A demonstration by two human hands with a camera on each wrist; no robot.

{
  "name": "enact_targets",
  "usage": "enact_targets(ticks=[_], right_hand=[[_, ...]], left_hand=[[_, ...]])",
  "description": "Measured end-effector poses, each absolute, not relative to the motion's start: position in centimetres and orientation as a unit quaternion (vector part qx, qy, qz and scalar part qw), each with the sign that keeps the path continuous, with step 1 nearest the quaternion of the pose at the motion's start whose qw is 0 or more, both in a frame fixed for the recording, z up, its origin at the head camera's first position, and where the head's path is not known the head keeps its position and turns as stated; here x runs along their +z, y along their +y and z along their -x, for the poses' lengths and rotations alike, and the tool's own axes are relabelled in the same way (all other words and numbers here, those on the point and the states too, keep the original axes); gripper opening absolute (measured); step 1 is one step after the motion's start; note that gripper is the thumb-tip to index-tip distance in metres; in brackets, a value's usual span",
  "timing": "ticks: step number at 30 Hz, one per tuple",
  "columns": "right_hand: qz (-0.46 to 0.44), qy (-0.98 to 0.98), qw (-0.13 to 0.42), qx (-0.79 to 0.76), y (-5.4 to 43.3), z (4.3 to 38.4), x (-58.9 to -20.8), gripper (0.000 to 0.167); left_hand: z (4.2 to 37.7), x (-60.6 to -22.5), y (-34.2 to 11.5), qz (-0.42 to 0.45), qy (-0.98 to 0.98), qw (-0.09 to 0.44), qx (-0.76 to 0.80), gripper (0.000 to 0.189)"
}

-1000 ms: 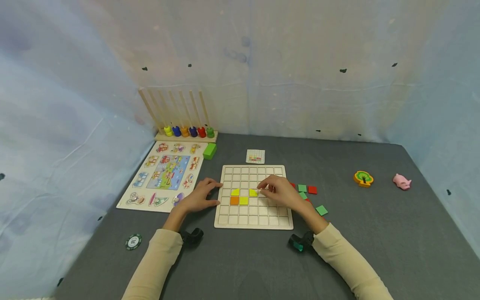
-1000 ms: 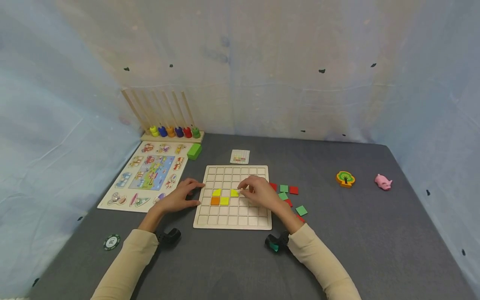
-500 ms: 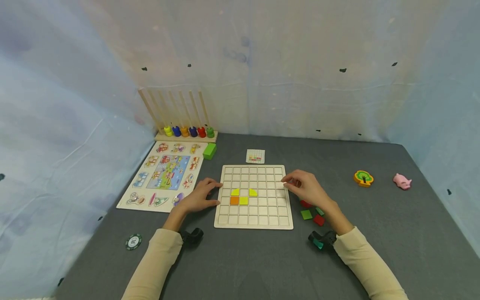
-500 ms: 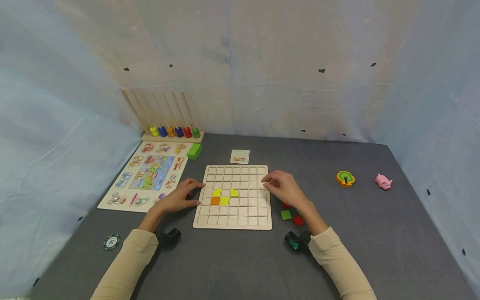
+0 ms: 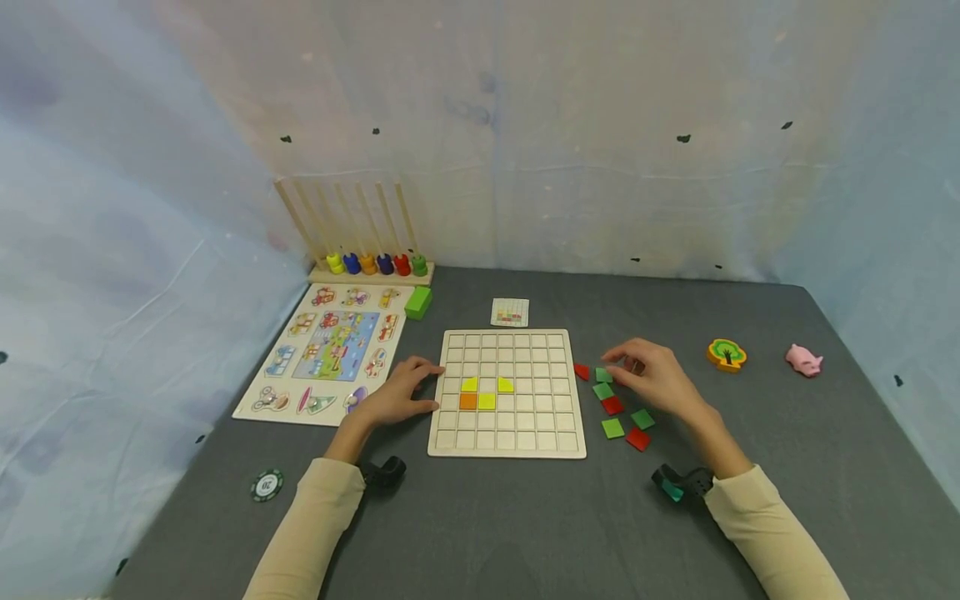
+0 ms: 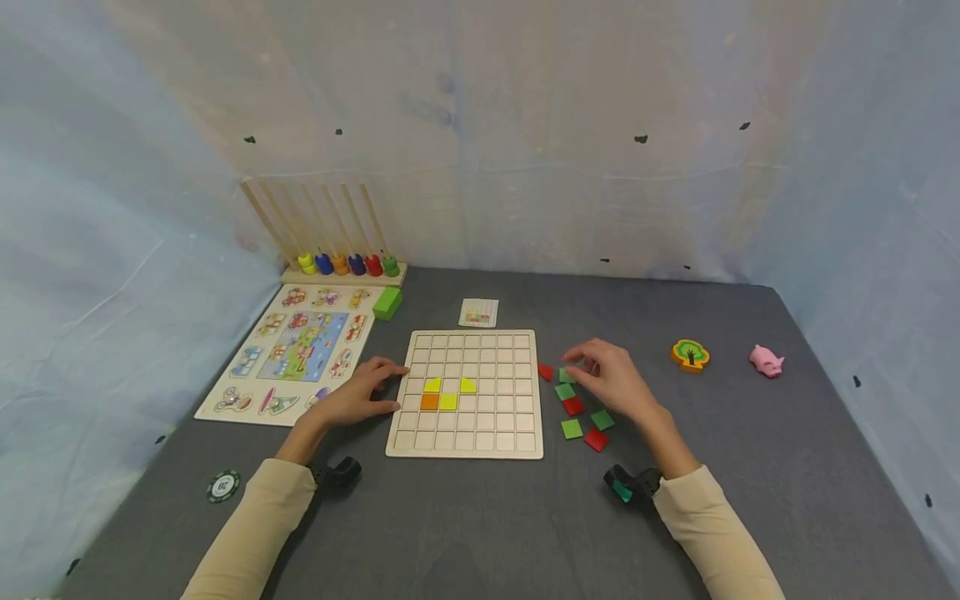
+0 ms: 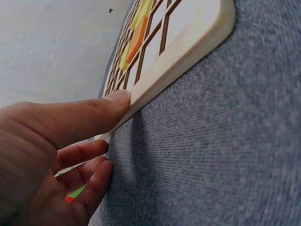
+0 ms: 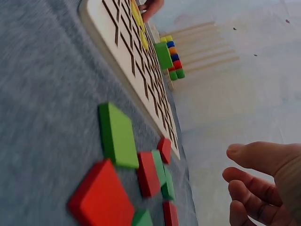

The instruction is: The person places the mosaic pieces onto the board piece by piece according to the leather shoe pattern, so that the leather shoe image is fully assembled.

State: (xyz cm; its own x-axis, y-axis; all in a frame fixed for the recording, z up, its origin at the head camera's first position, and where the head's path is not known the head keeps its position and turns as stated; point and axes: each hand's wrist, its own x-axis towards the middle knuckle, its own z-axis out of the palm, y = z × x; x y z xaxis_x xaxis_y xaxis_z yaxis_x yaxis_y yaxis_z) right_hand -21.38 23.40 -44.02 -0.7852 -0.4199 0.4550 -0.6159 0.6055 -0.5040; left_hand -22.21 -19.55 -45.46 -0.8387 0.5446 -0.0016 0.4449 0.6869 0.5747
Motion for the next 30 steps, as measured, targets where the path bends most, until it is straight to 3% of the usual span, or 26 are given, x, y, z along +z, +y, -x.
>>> enact_targets(ticks=[10,21,30], right_hand=[[-0.298,-0.892,0.133,0.313,25.3,20.2,-44.6,0.02],[-0.3,-0.899,0.076,0.309,26.0,18.7,-45.4,0.028],[-0.208,-0.951,-0.022,0.227,26.1,17.8,-44.8,0.032]], left_hand=[[22.3,-45.6,-19.6,-0.265,0.918,0.093,0.28,0.055],[22.4,-45.6,-19.5,-0.261,0.919,0.094,0.281,0.054],[22.4,-45.5,-19.4,-0.25,0.921,0.099,0.281,0.055]])
